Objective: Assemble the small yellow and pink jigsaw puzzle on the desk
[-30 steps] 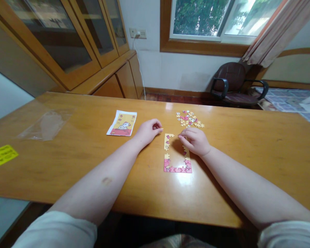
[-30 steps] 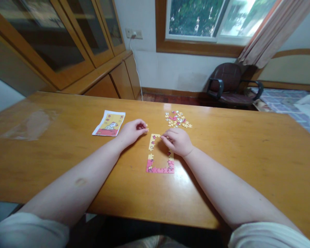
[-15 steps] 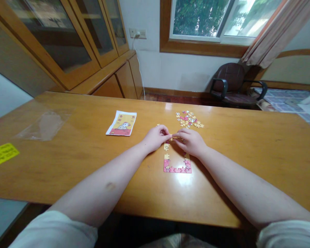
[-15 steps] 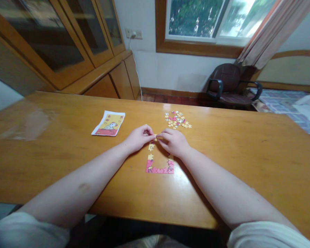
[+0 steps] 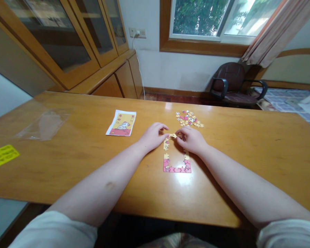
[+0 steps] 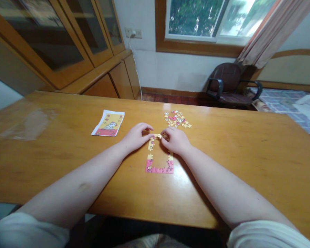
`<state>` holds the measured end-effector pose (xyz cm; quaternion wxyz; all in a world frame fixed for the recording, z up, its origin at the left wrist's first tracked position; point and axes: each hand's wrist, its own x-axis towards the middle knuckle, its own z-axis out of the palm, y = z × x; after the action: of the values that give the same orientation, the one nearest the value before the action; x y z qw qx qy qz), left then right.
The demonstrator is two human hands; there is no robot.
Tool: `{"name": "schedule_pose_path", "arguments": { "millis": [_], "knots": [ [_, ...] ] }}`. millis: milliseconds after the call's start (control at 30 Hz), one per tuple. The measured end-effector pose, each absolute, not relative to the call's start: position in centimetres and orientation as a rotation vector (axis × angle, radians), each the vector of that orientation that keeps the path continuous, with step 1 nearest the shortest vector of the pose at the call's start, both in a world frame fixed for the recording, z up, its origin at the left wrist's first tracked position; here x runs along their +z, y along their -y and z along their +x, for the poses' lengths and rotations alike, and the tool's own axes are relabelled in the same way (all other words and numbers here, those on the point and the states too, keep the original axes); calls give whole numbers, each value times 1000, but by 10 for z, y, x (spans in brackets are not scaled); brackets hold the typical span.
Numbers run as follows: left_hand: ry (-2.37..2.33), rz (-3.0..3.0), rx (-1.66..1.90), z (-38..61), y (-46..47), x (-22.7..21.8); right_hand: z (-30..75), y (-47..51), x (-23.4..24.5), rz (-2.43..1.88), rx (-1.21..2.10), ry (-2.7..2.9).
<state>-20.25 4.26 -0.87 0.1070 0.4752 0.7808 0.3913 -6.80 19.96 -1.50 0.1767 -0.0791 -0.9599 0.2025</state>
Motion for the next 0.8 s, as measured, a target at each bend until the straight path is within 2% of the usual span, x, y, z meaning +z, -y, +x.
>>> {"name": "schedule_pose_path", "arguments": {
  "millis": [133, 267, 800],
  "knots": [
    [-2394, 1728, 751, -210, -35, -6, -71, -203, -16, -396, 603, 2770],
    [-2380, 1770, 585, -209, -35, -5, -73, -202, -16, -407, 572, 2809],
    [-2353, 1783, 557, -208, -38, -10, -72, -202, -14, -359, 562, 2814]
  ]
}}
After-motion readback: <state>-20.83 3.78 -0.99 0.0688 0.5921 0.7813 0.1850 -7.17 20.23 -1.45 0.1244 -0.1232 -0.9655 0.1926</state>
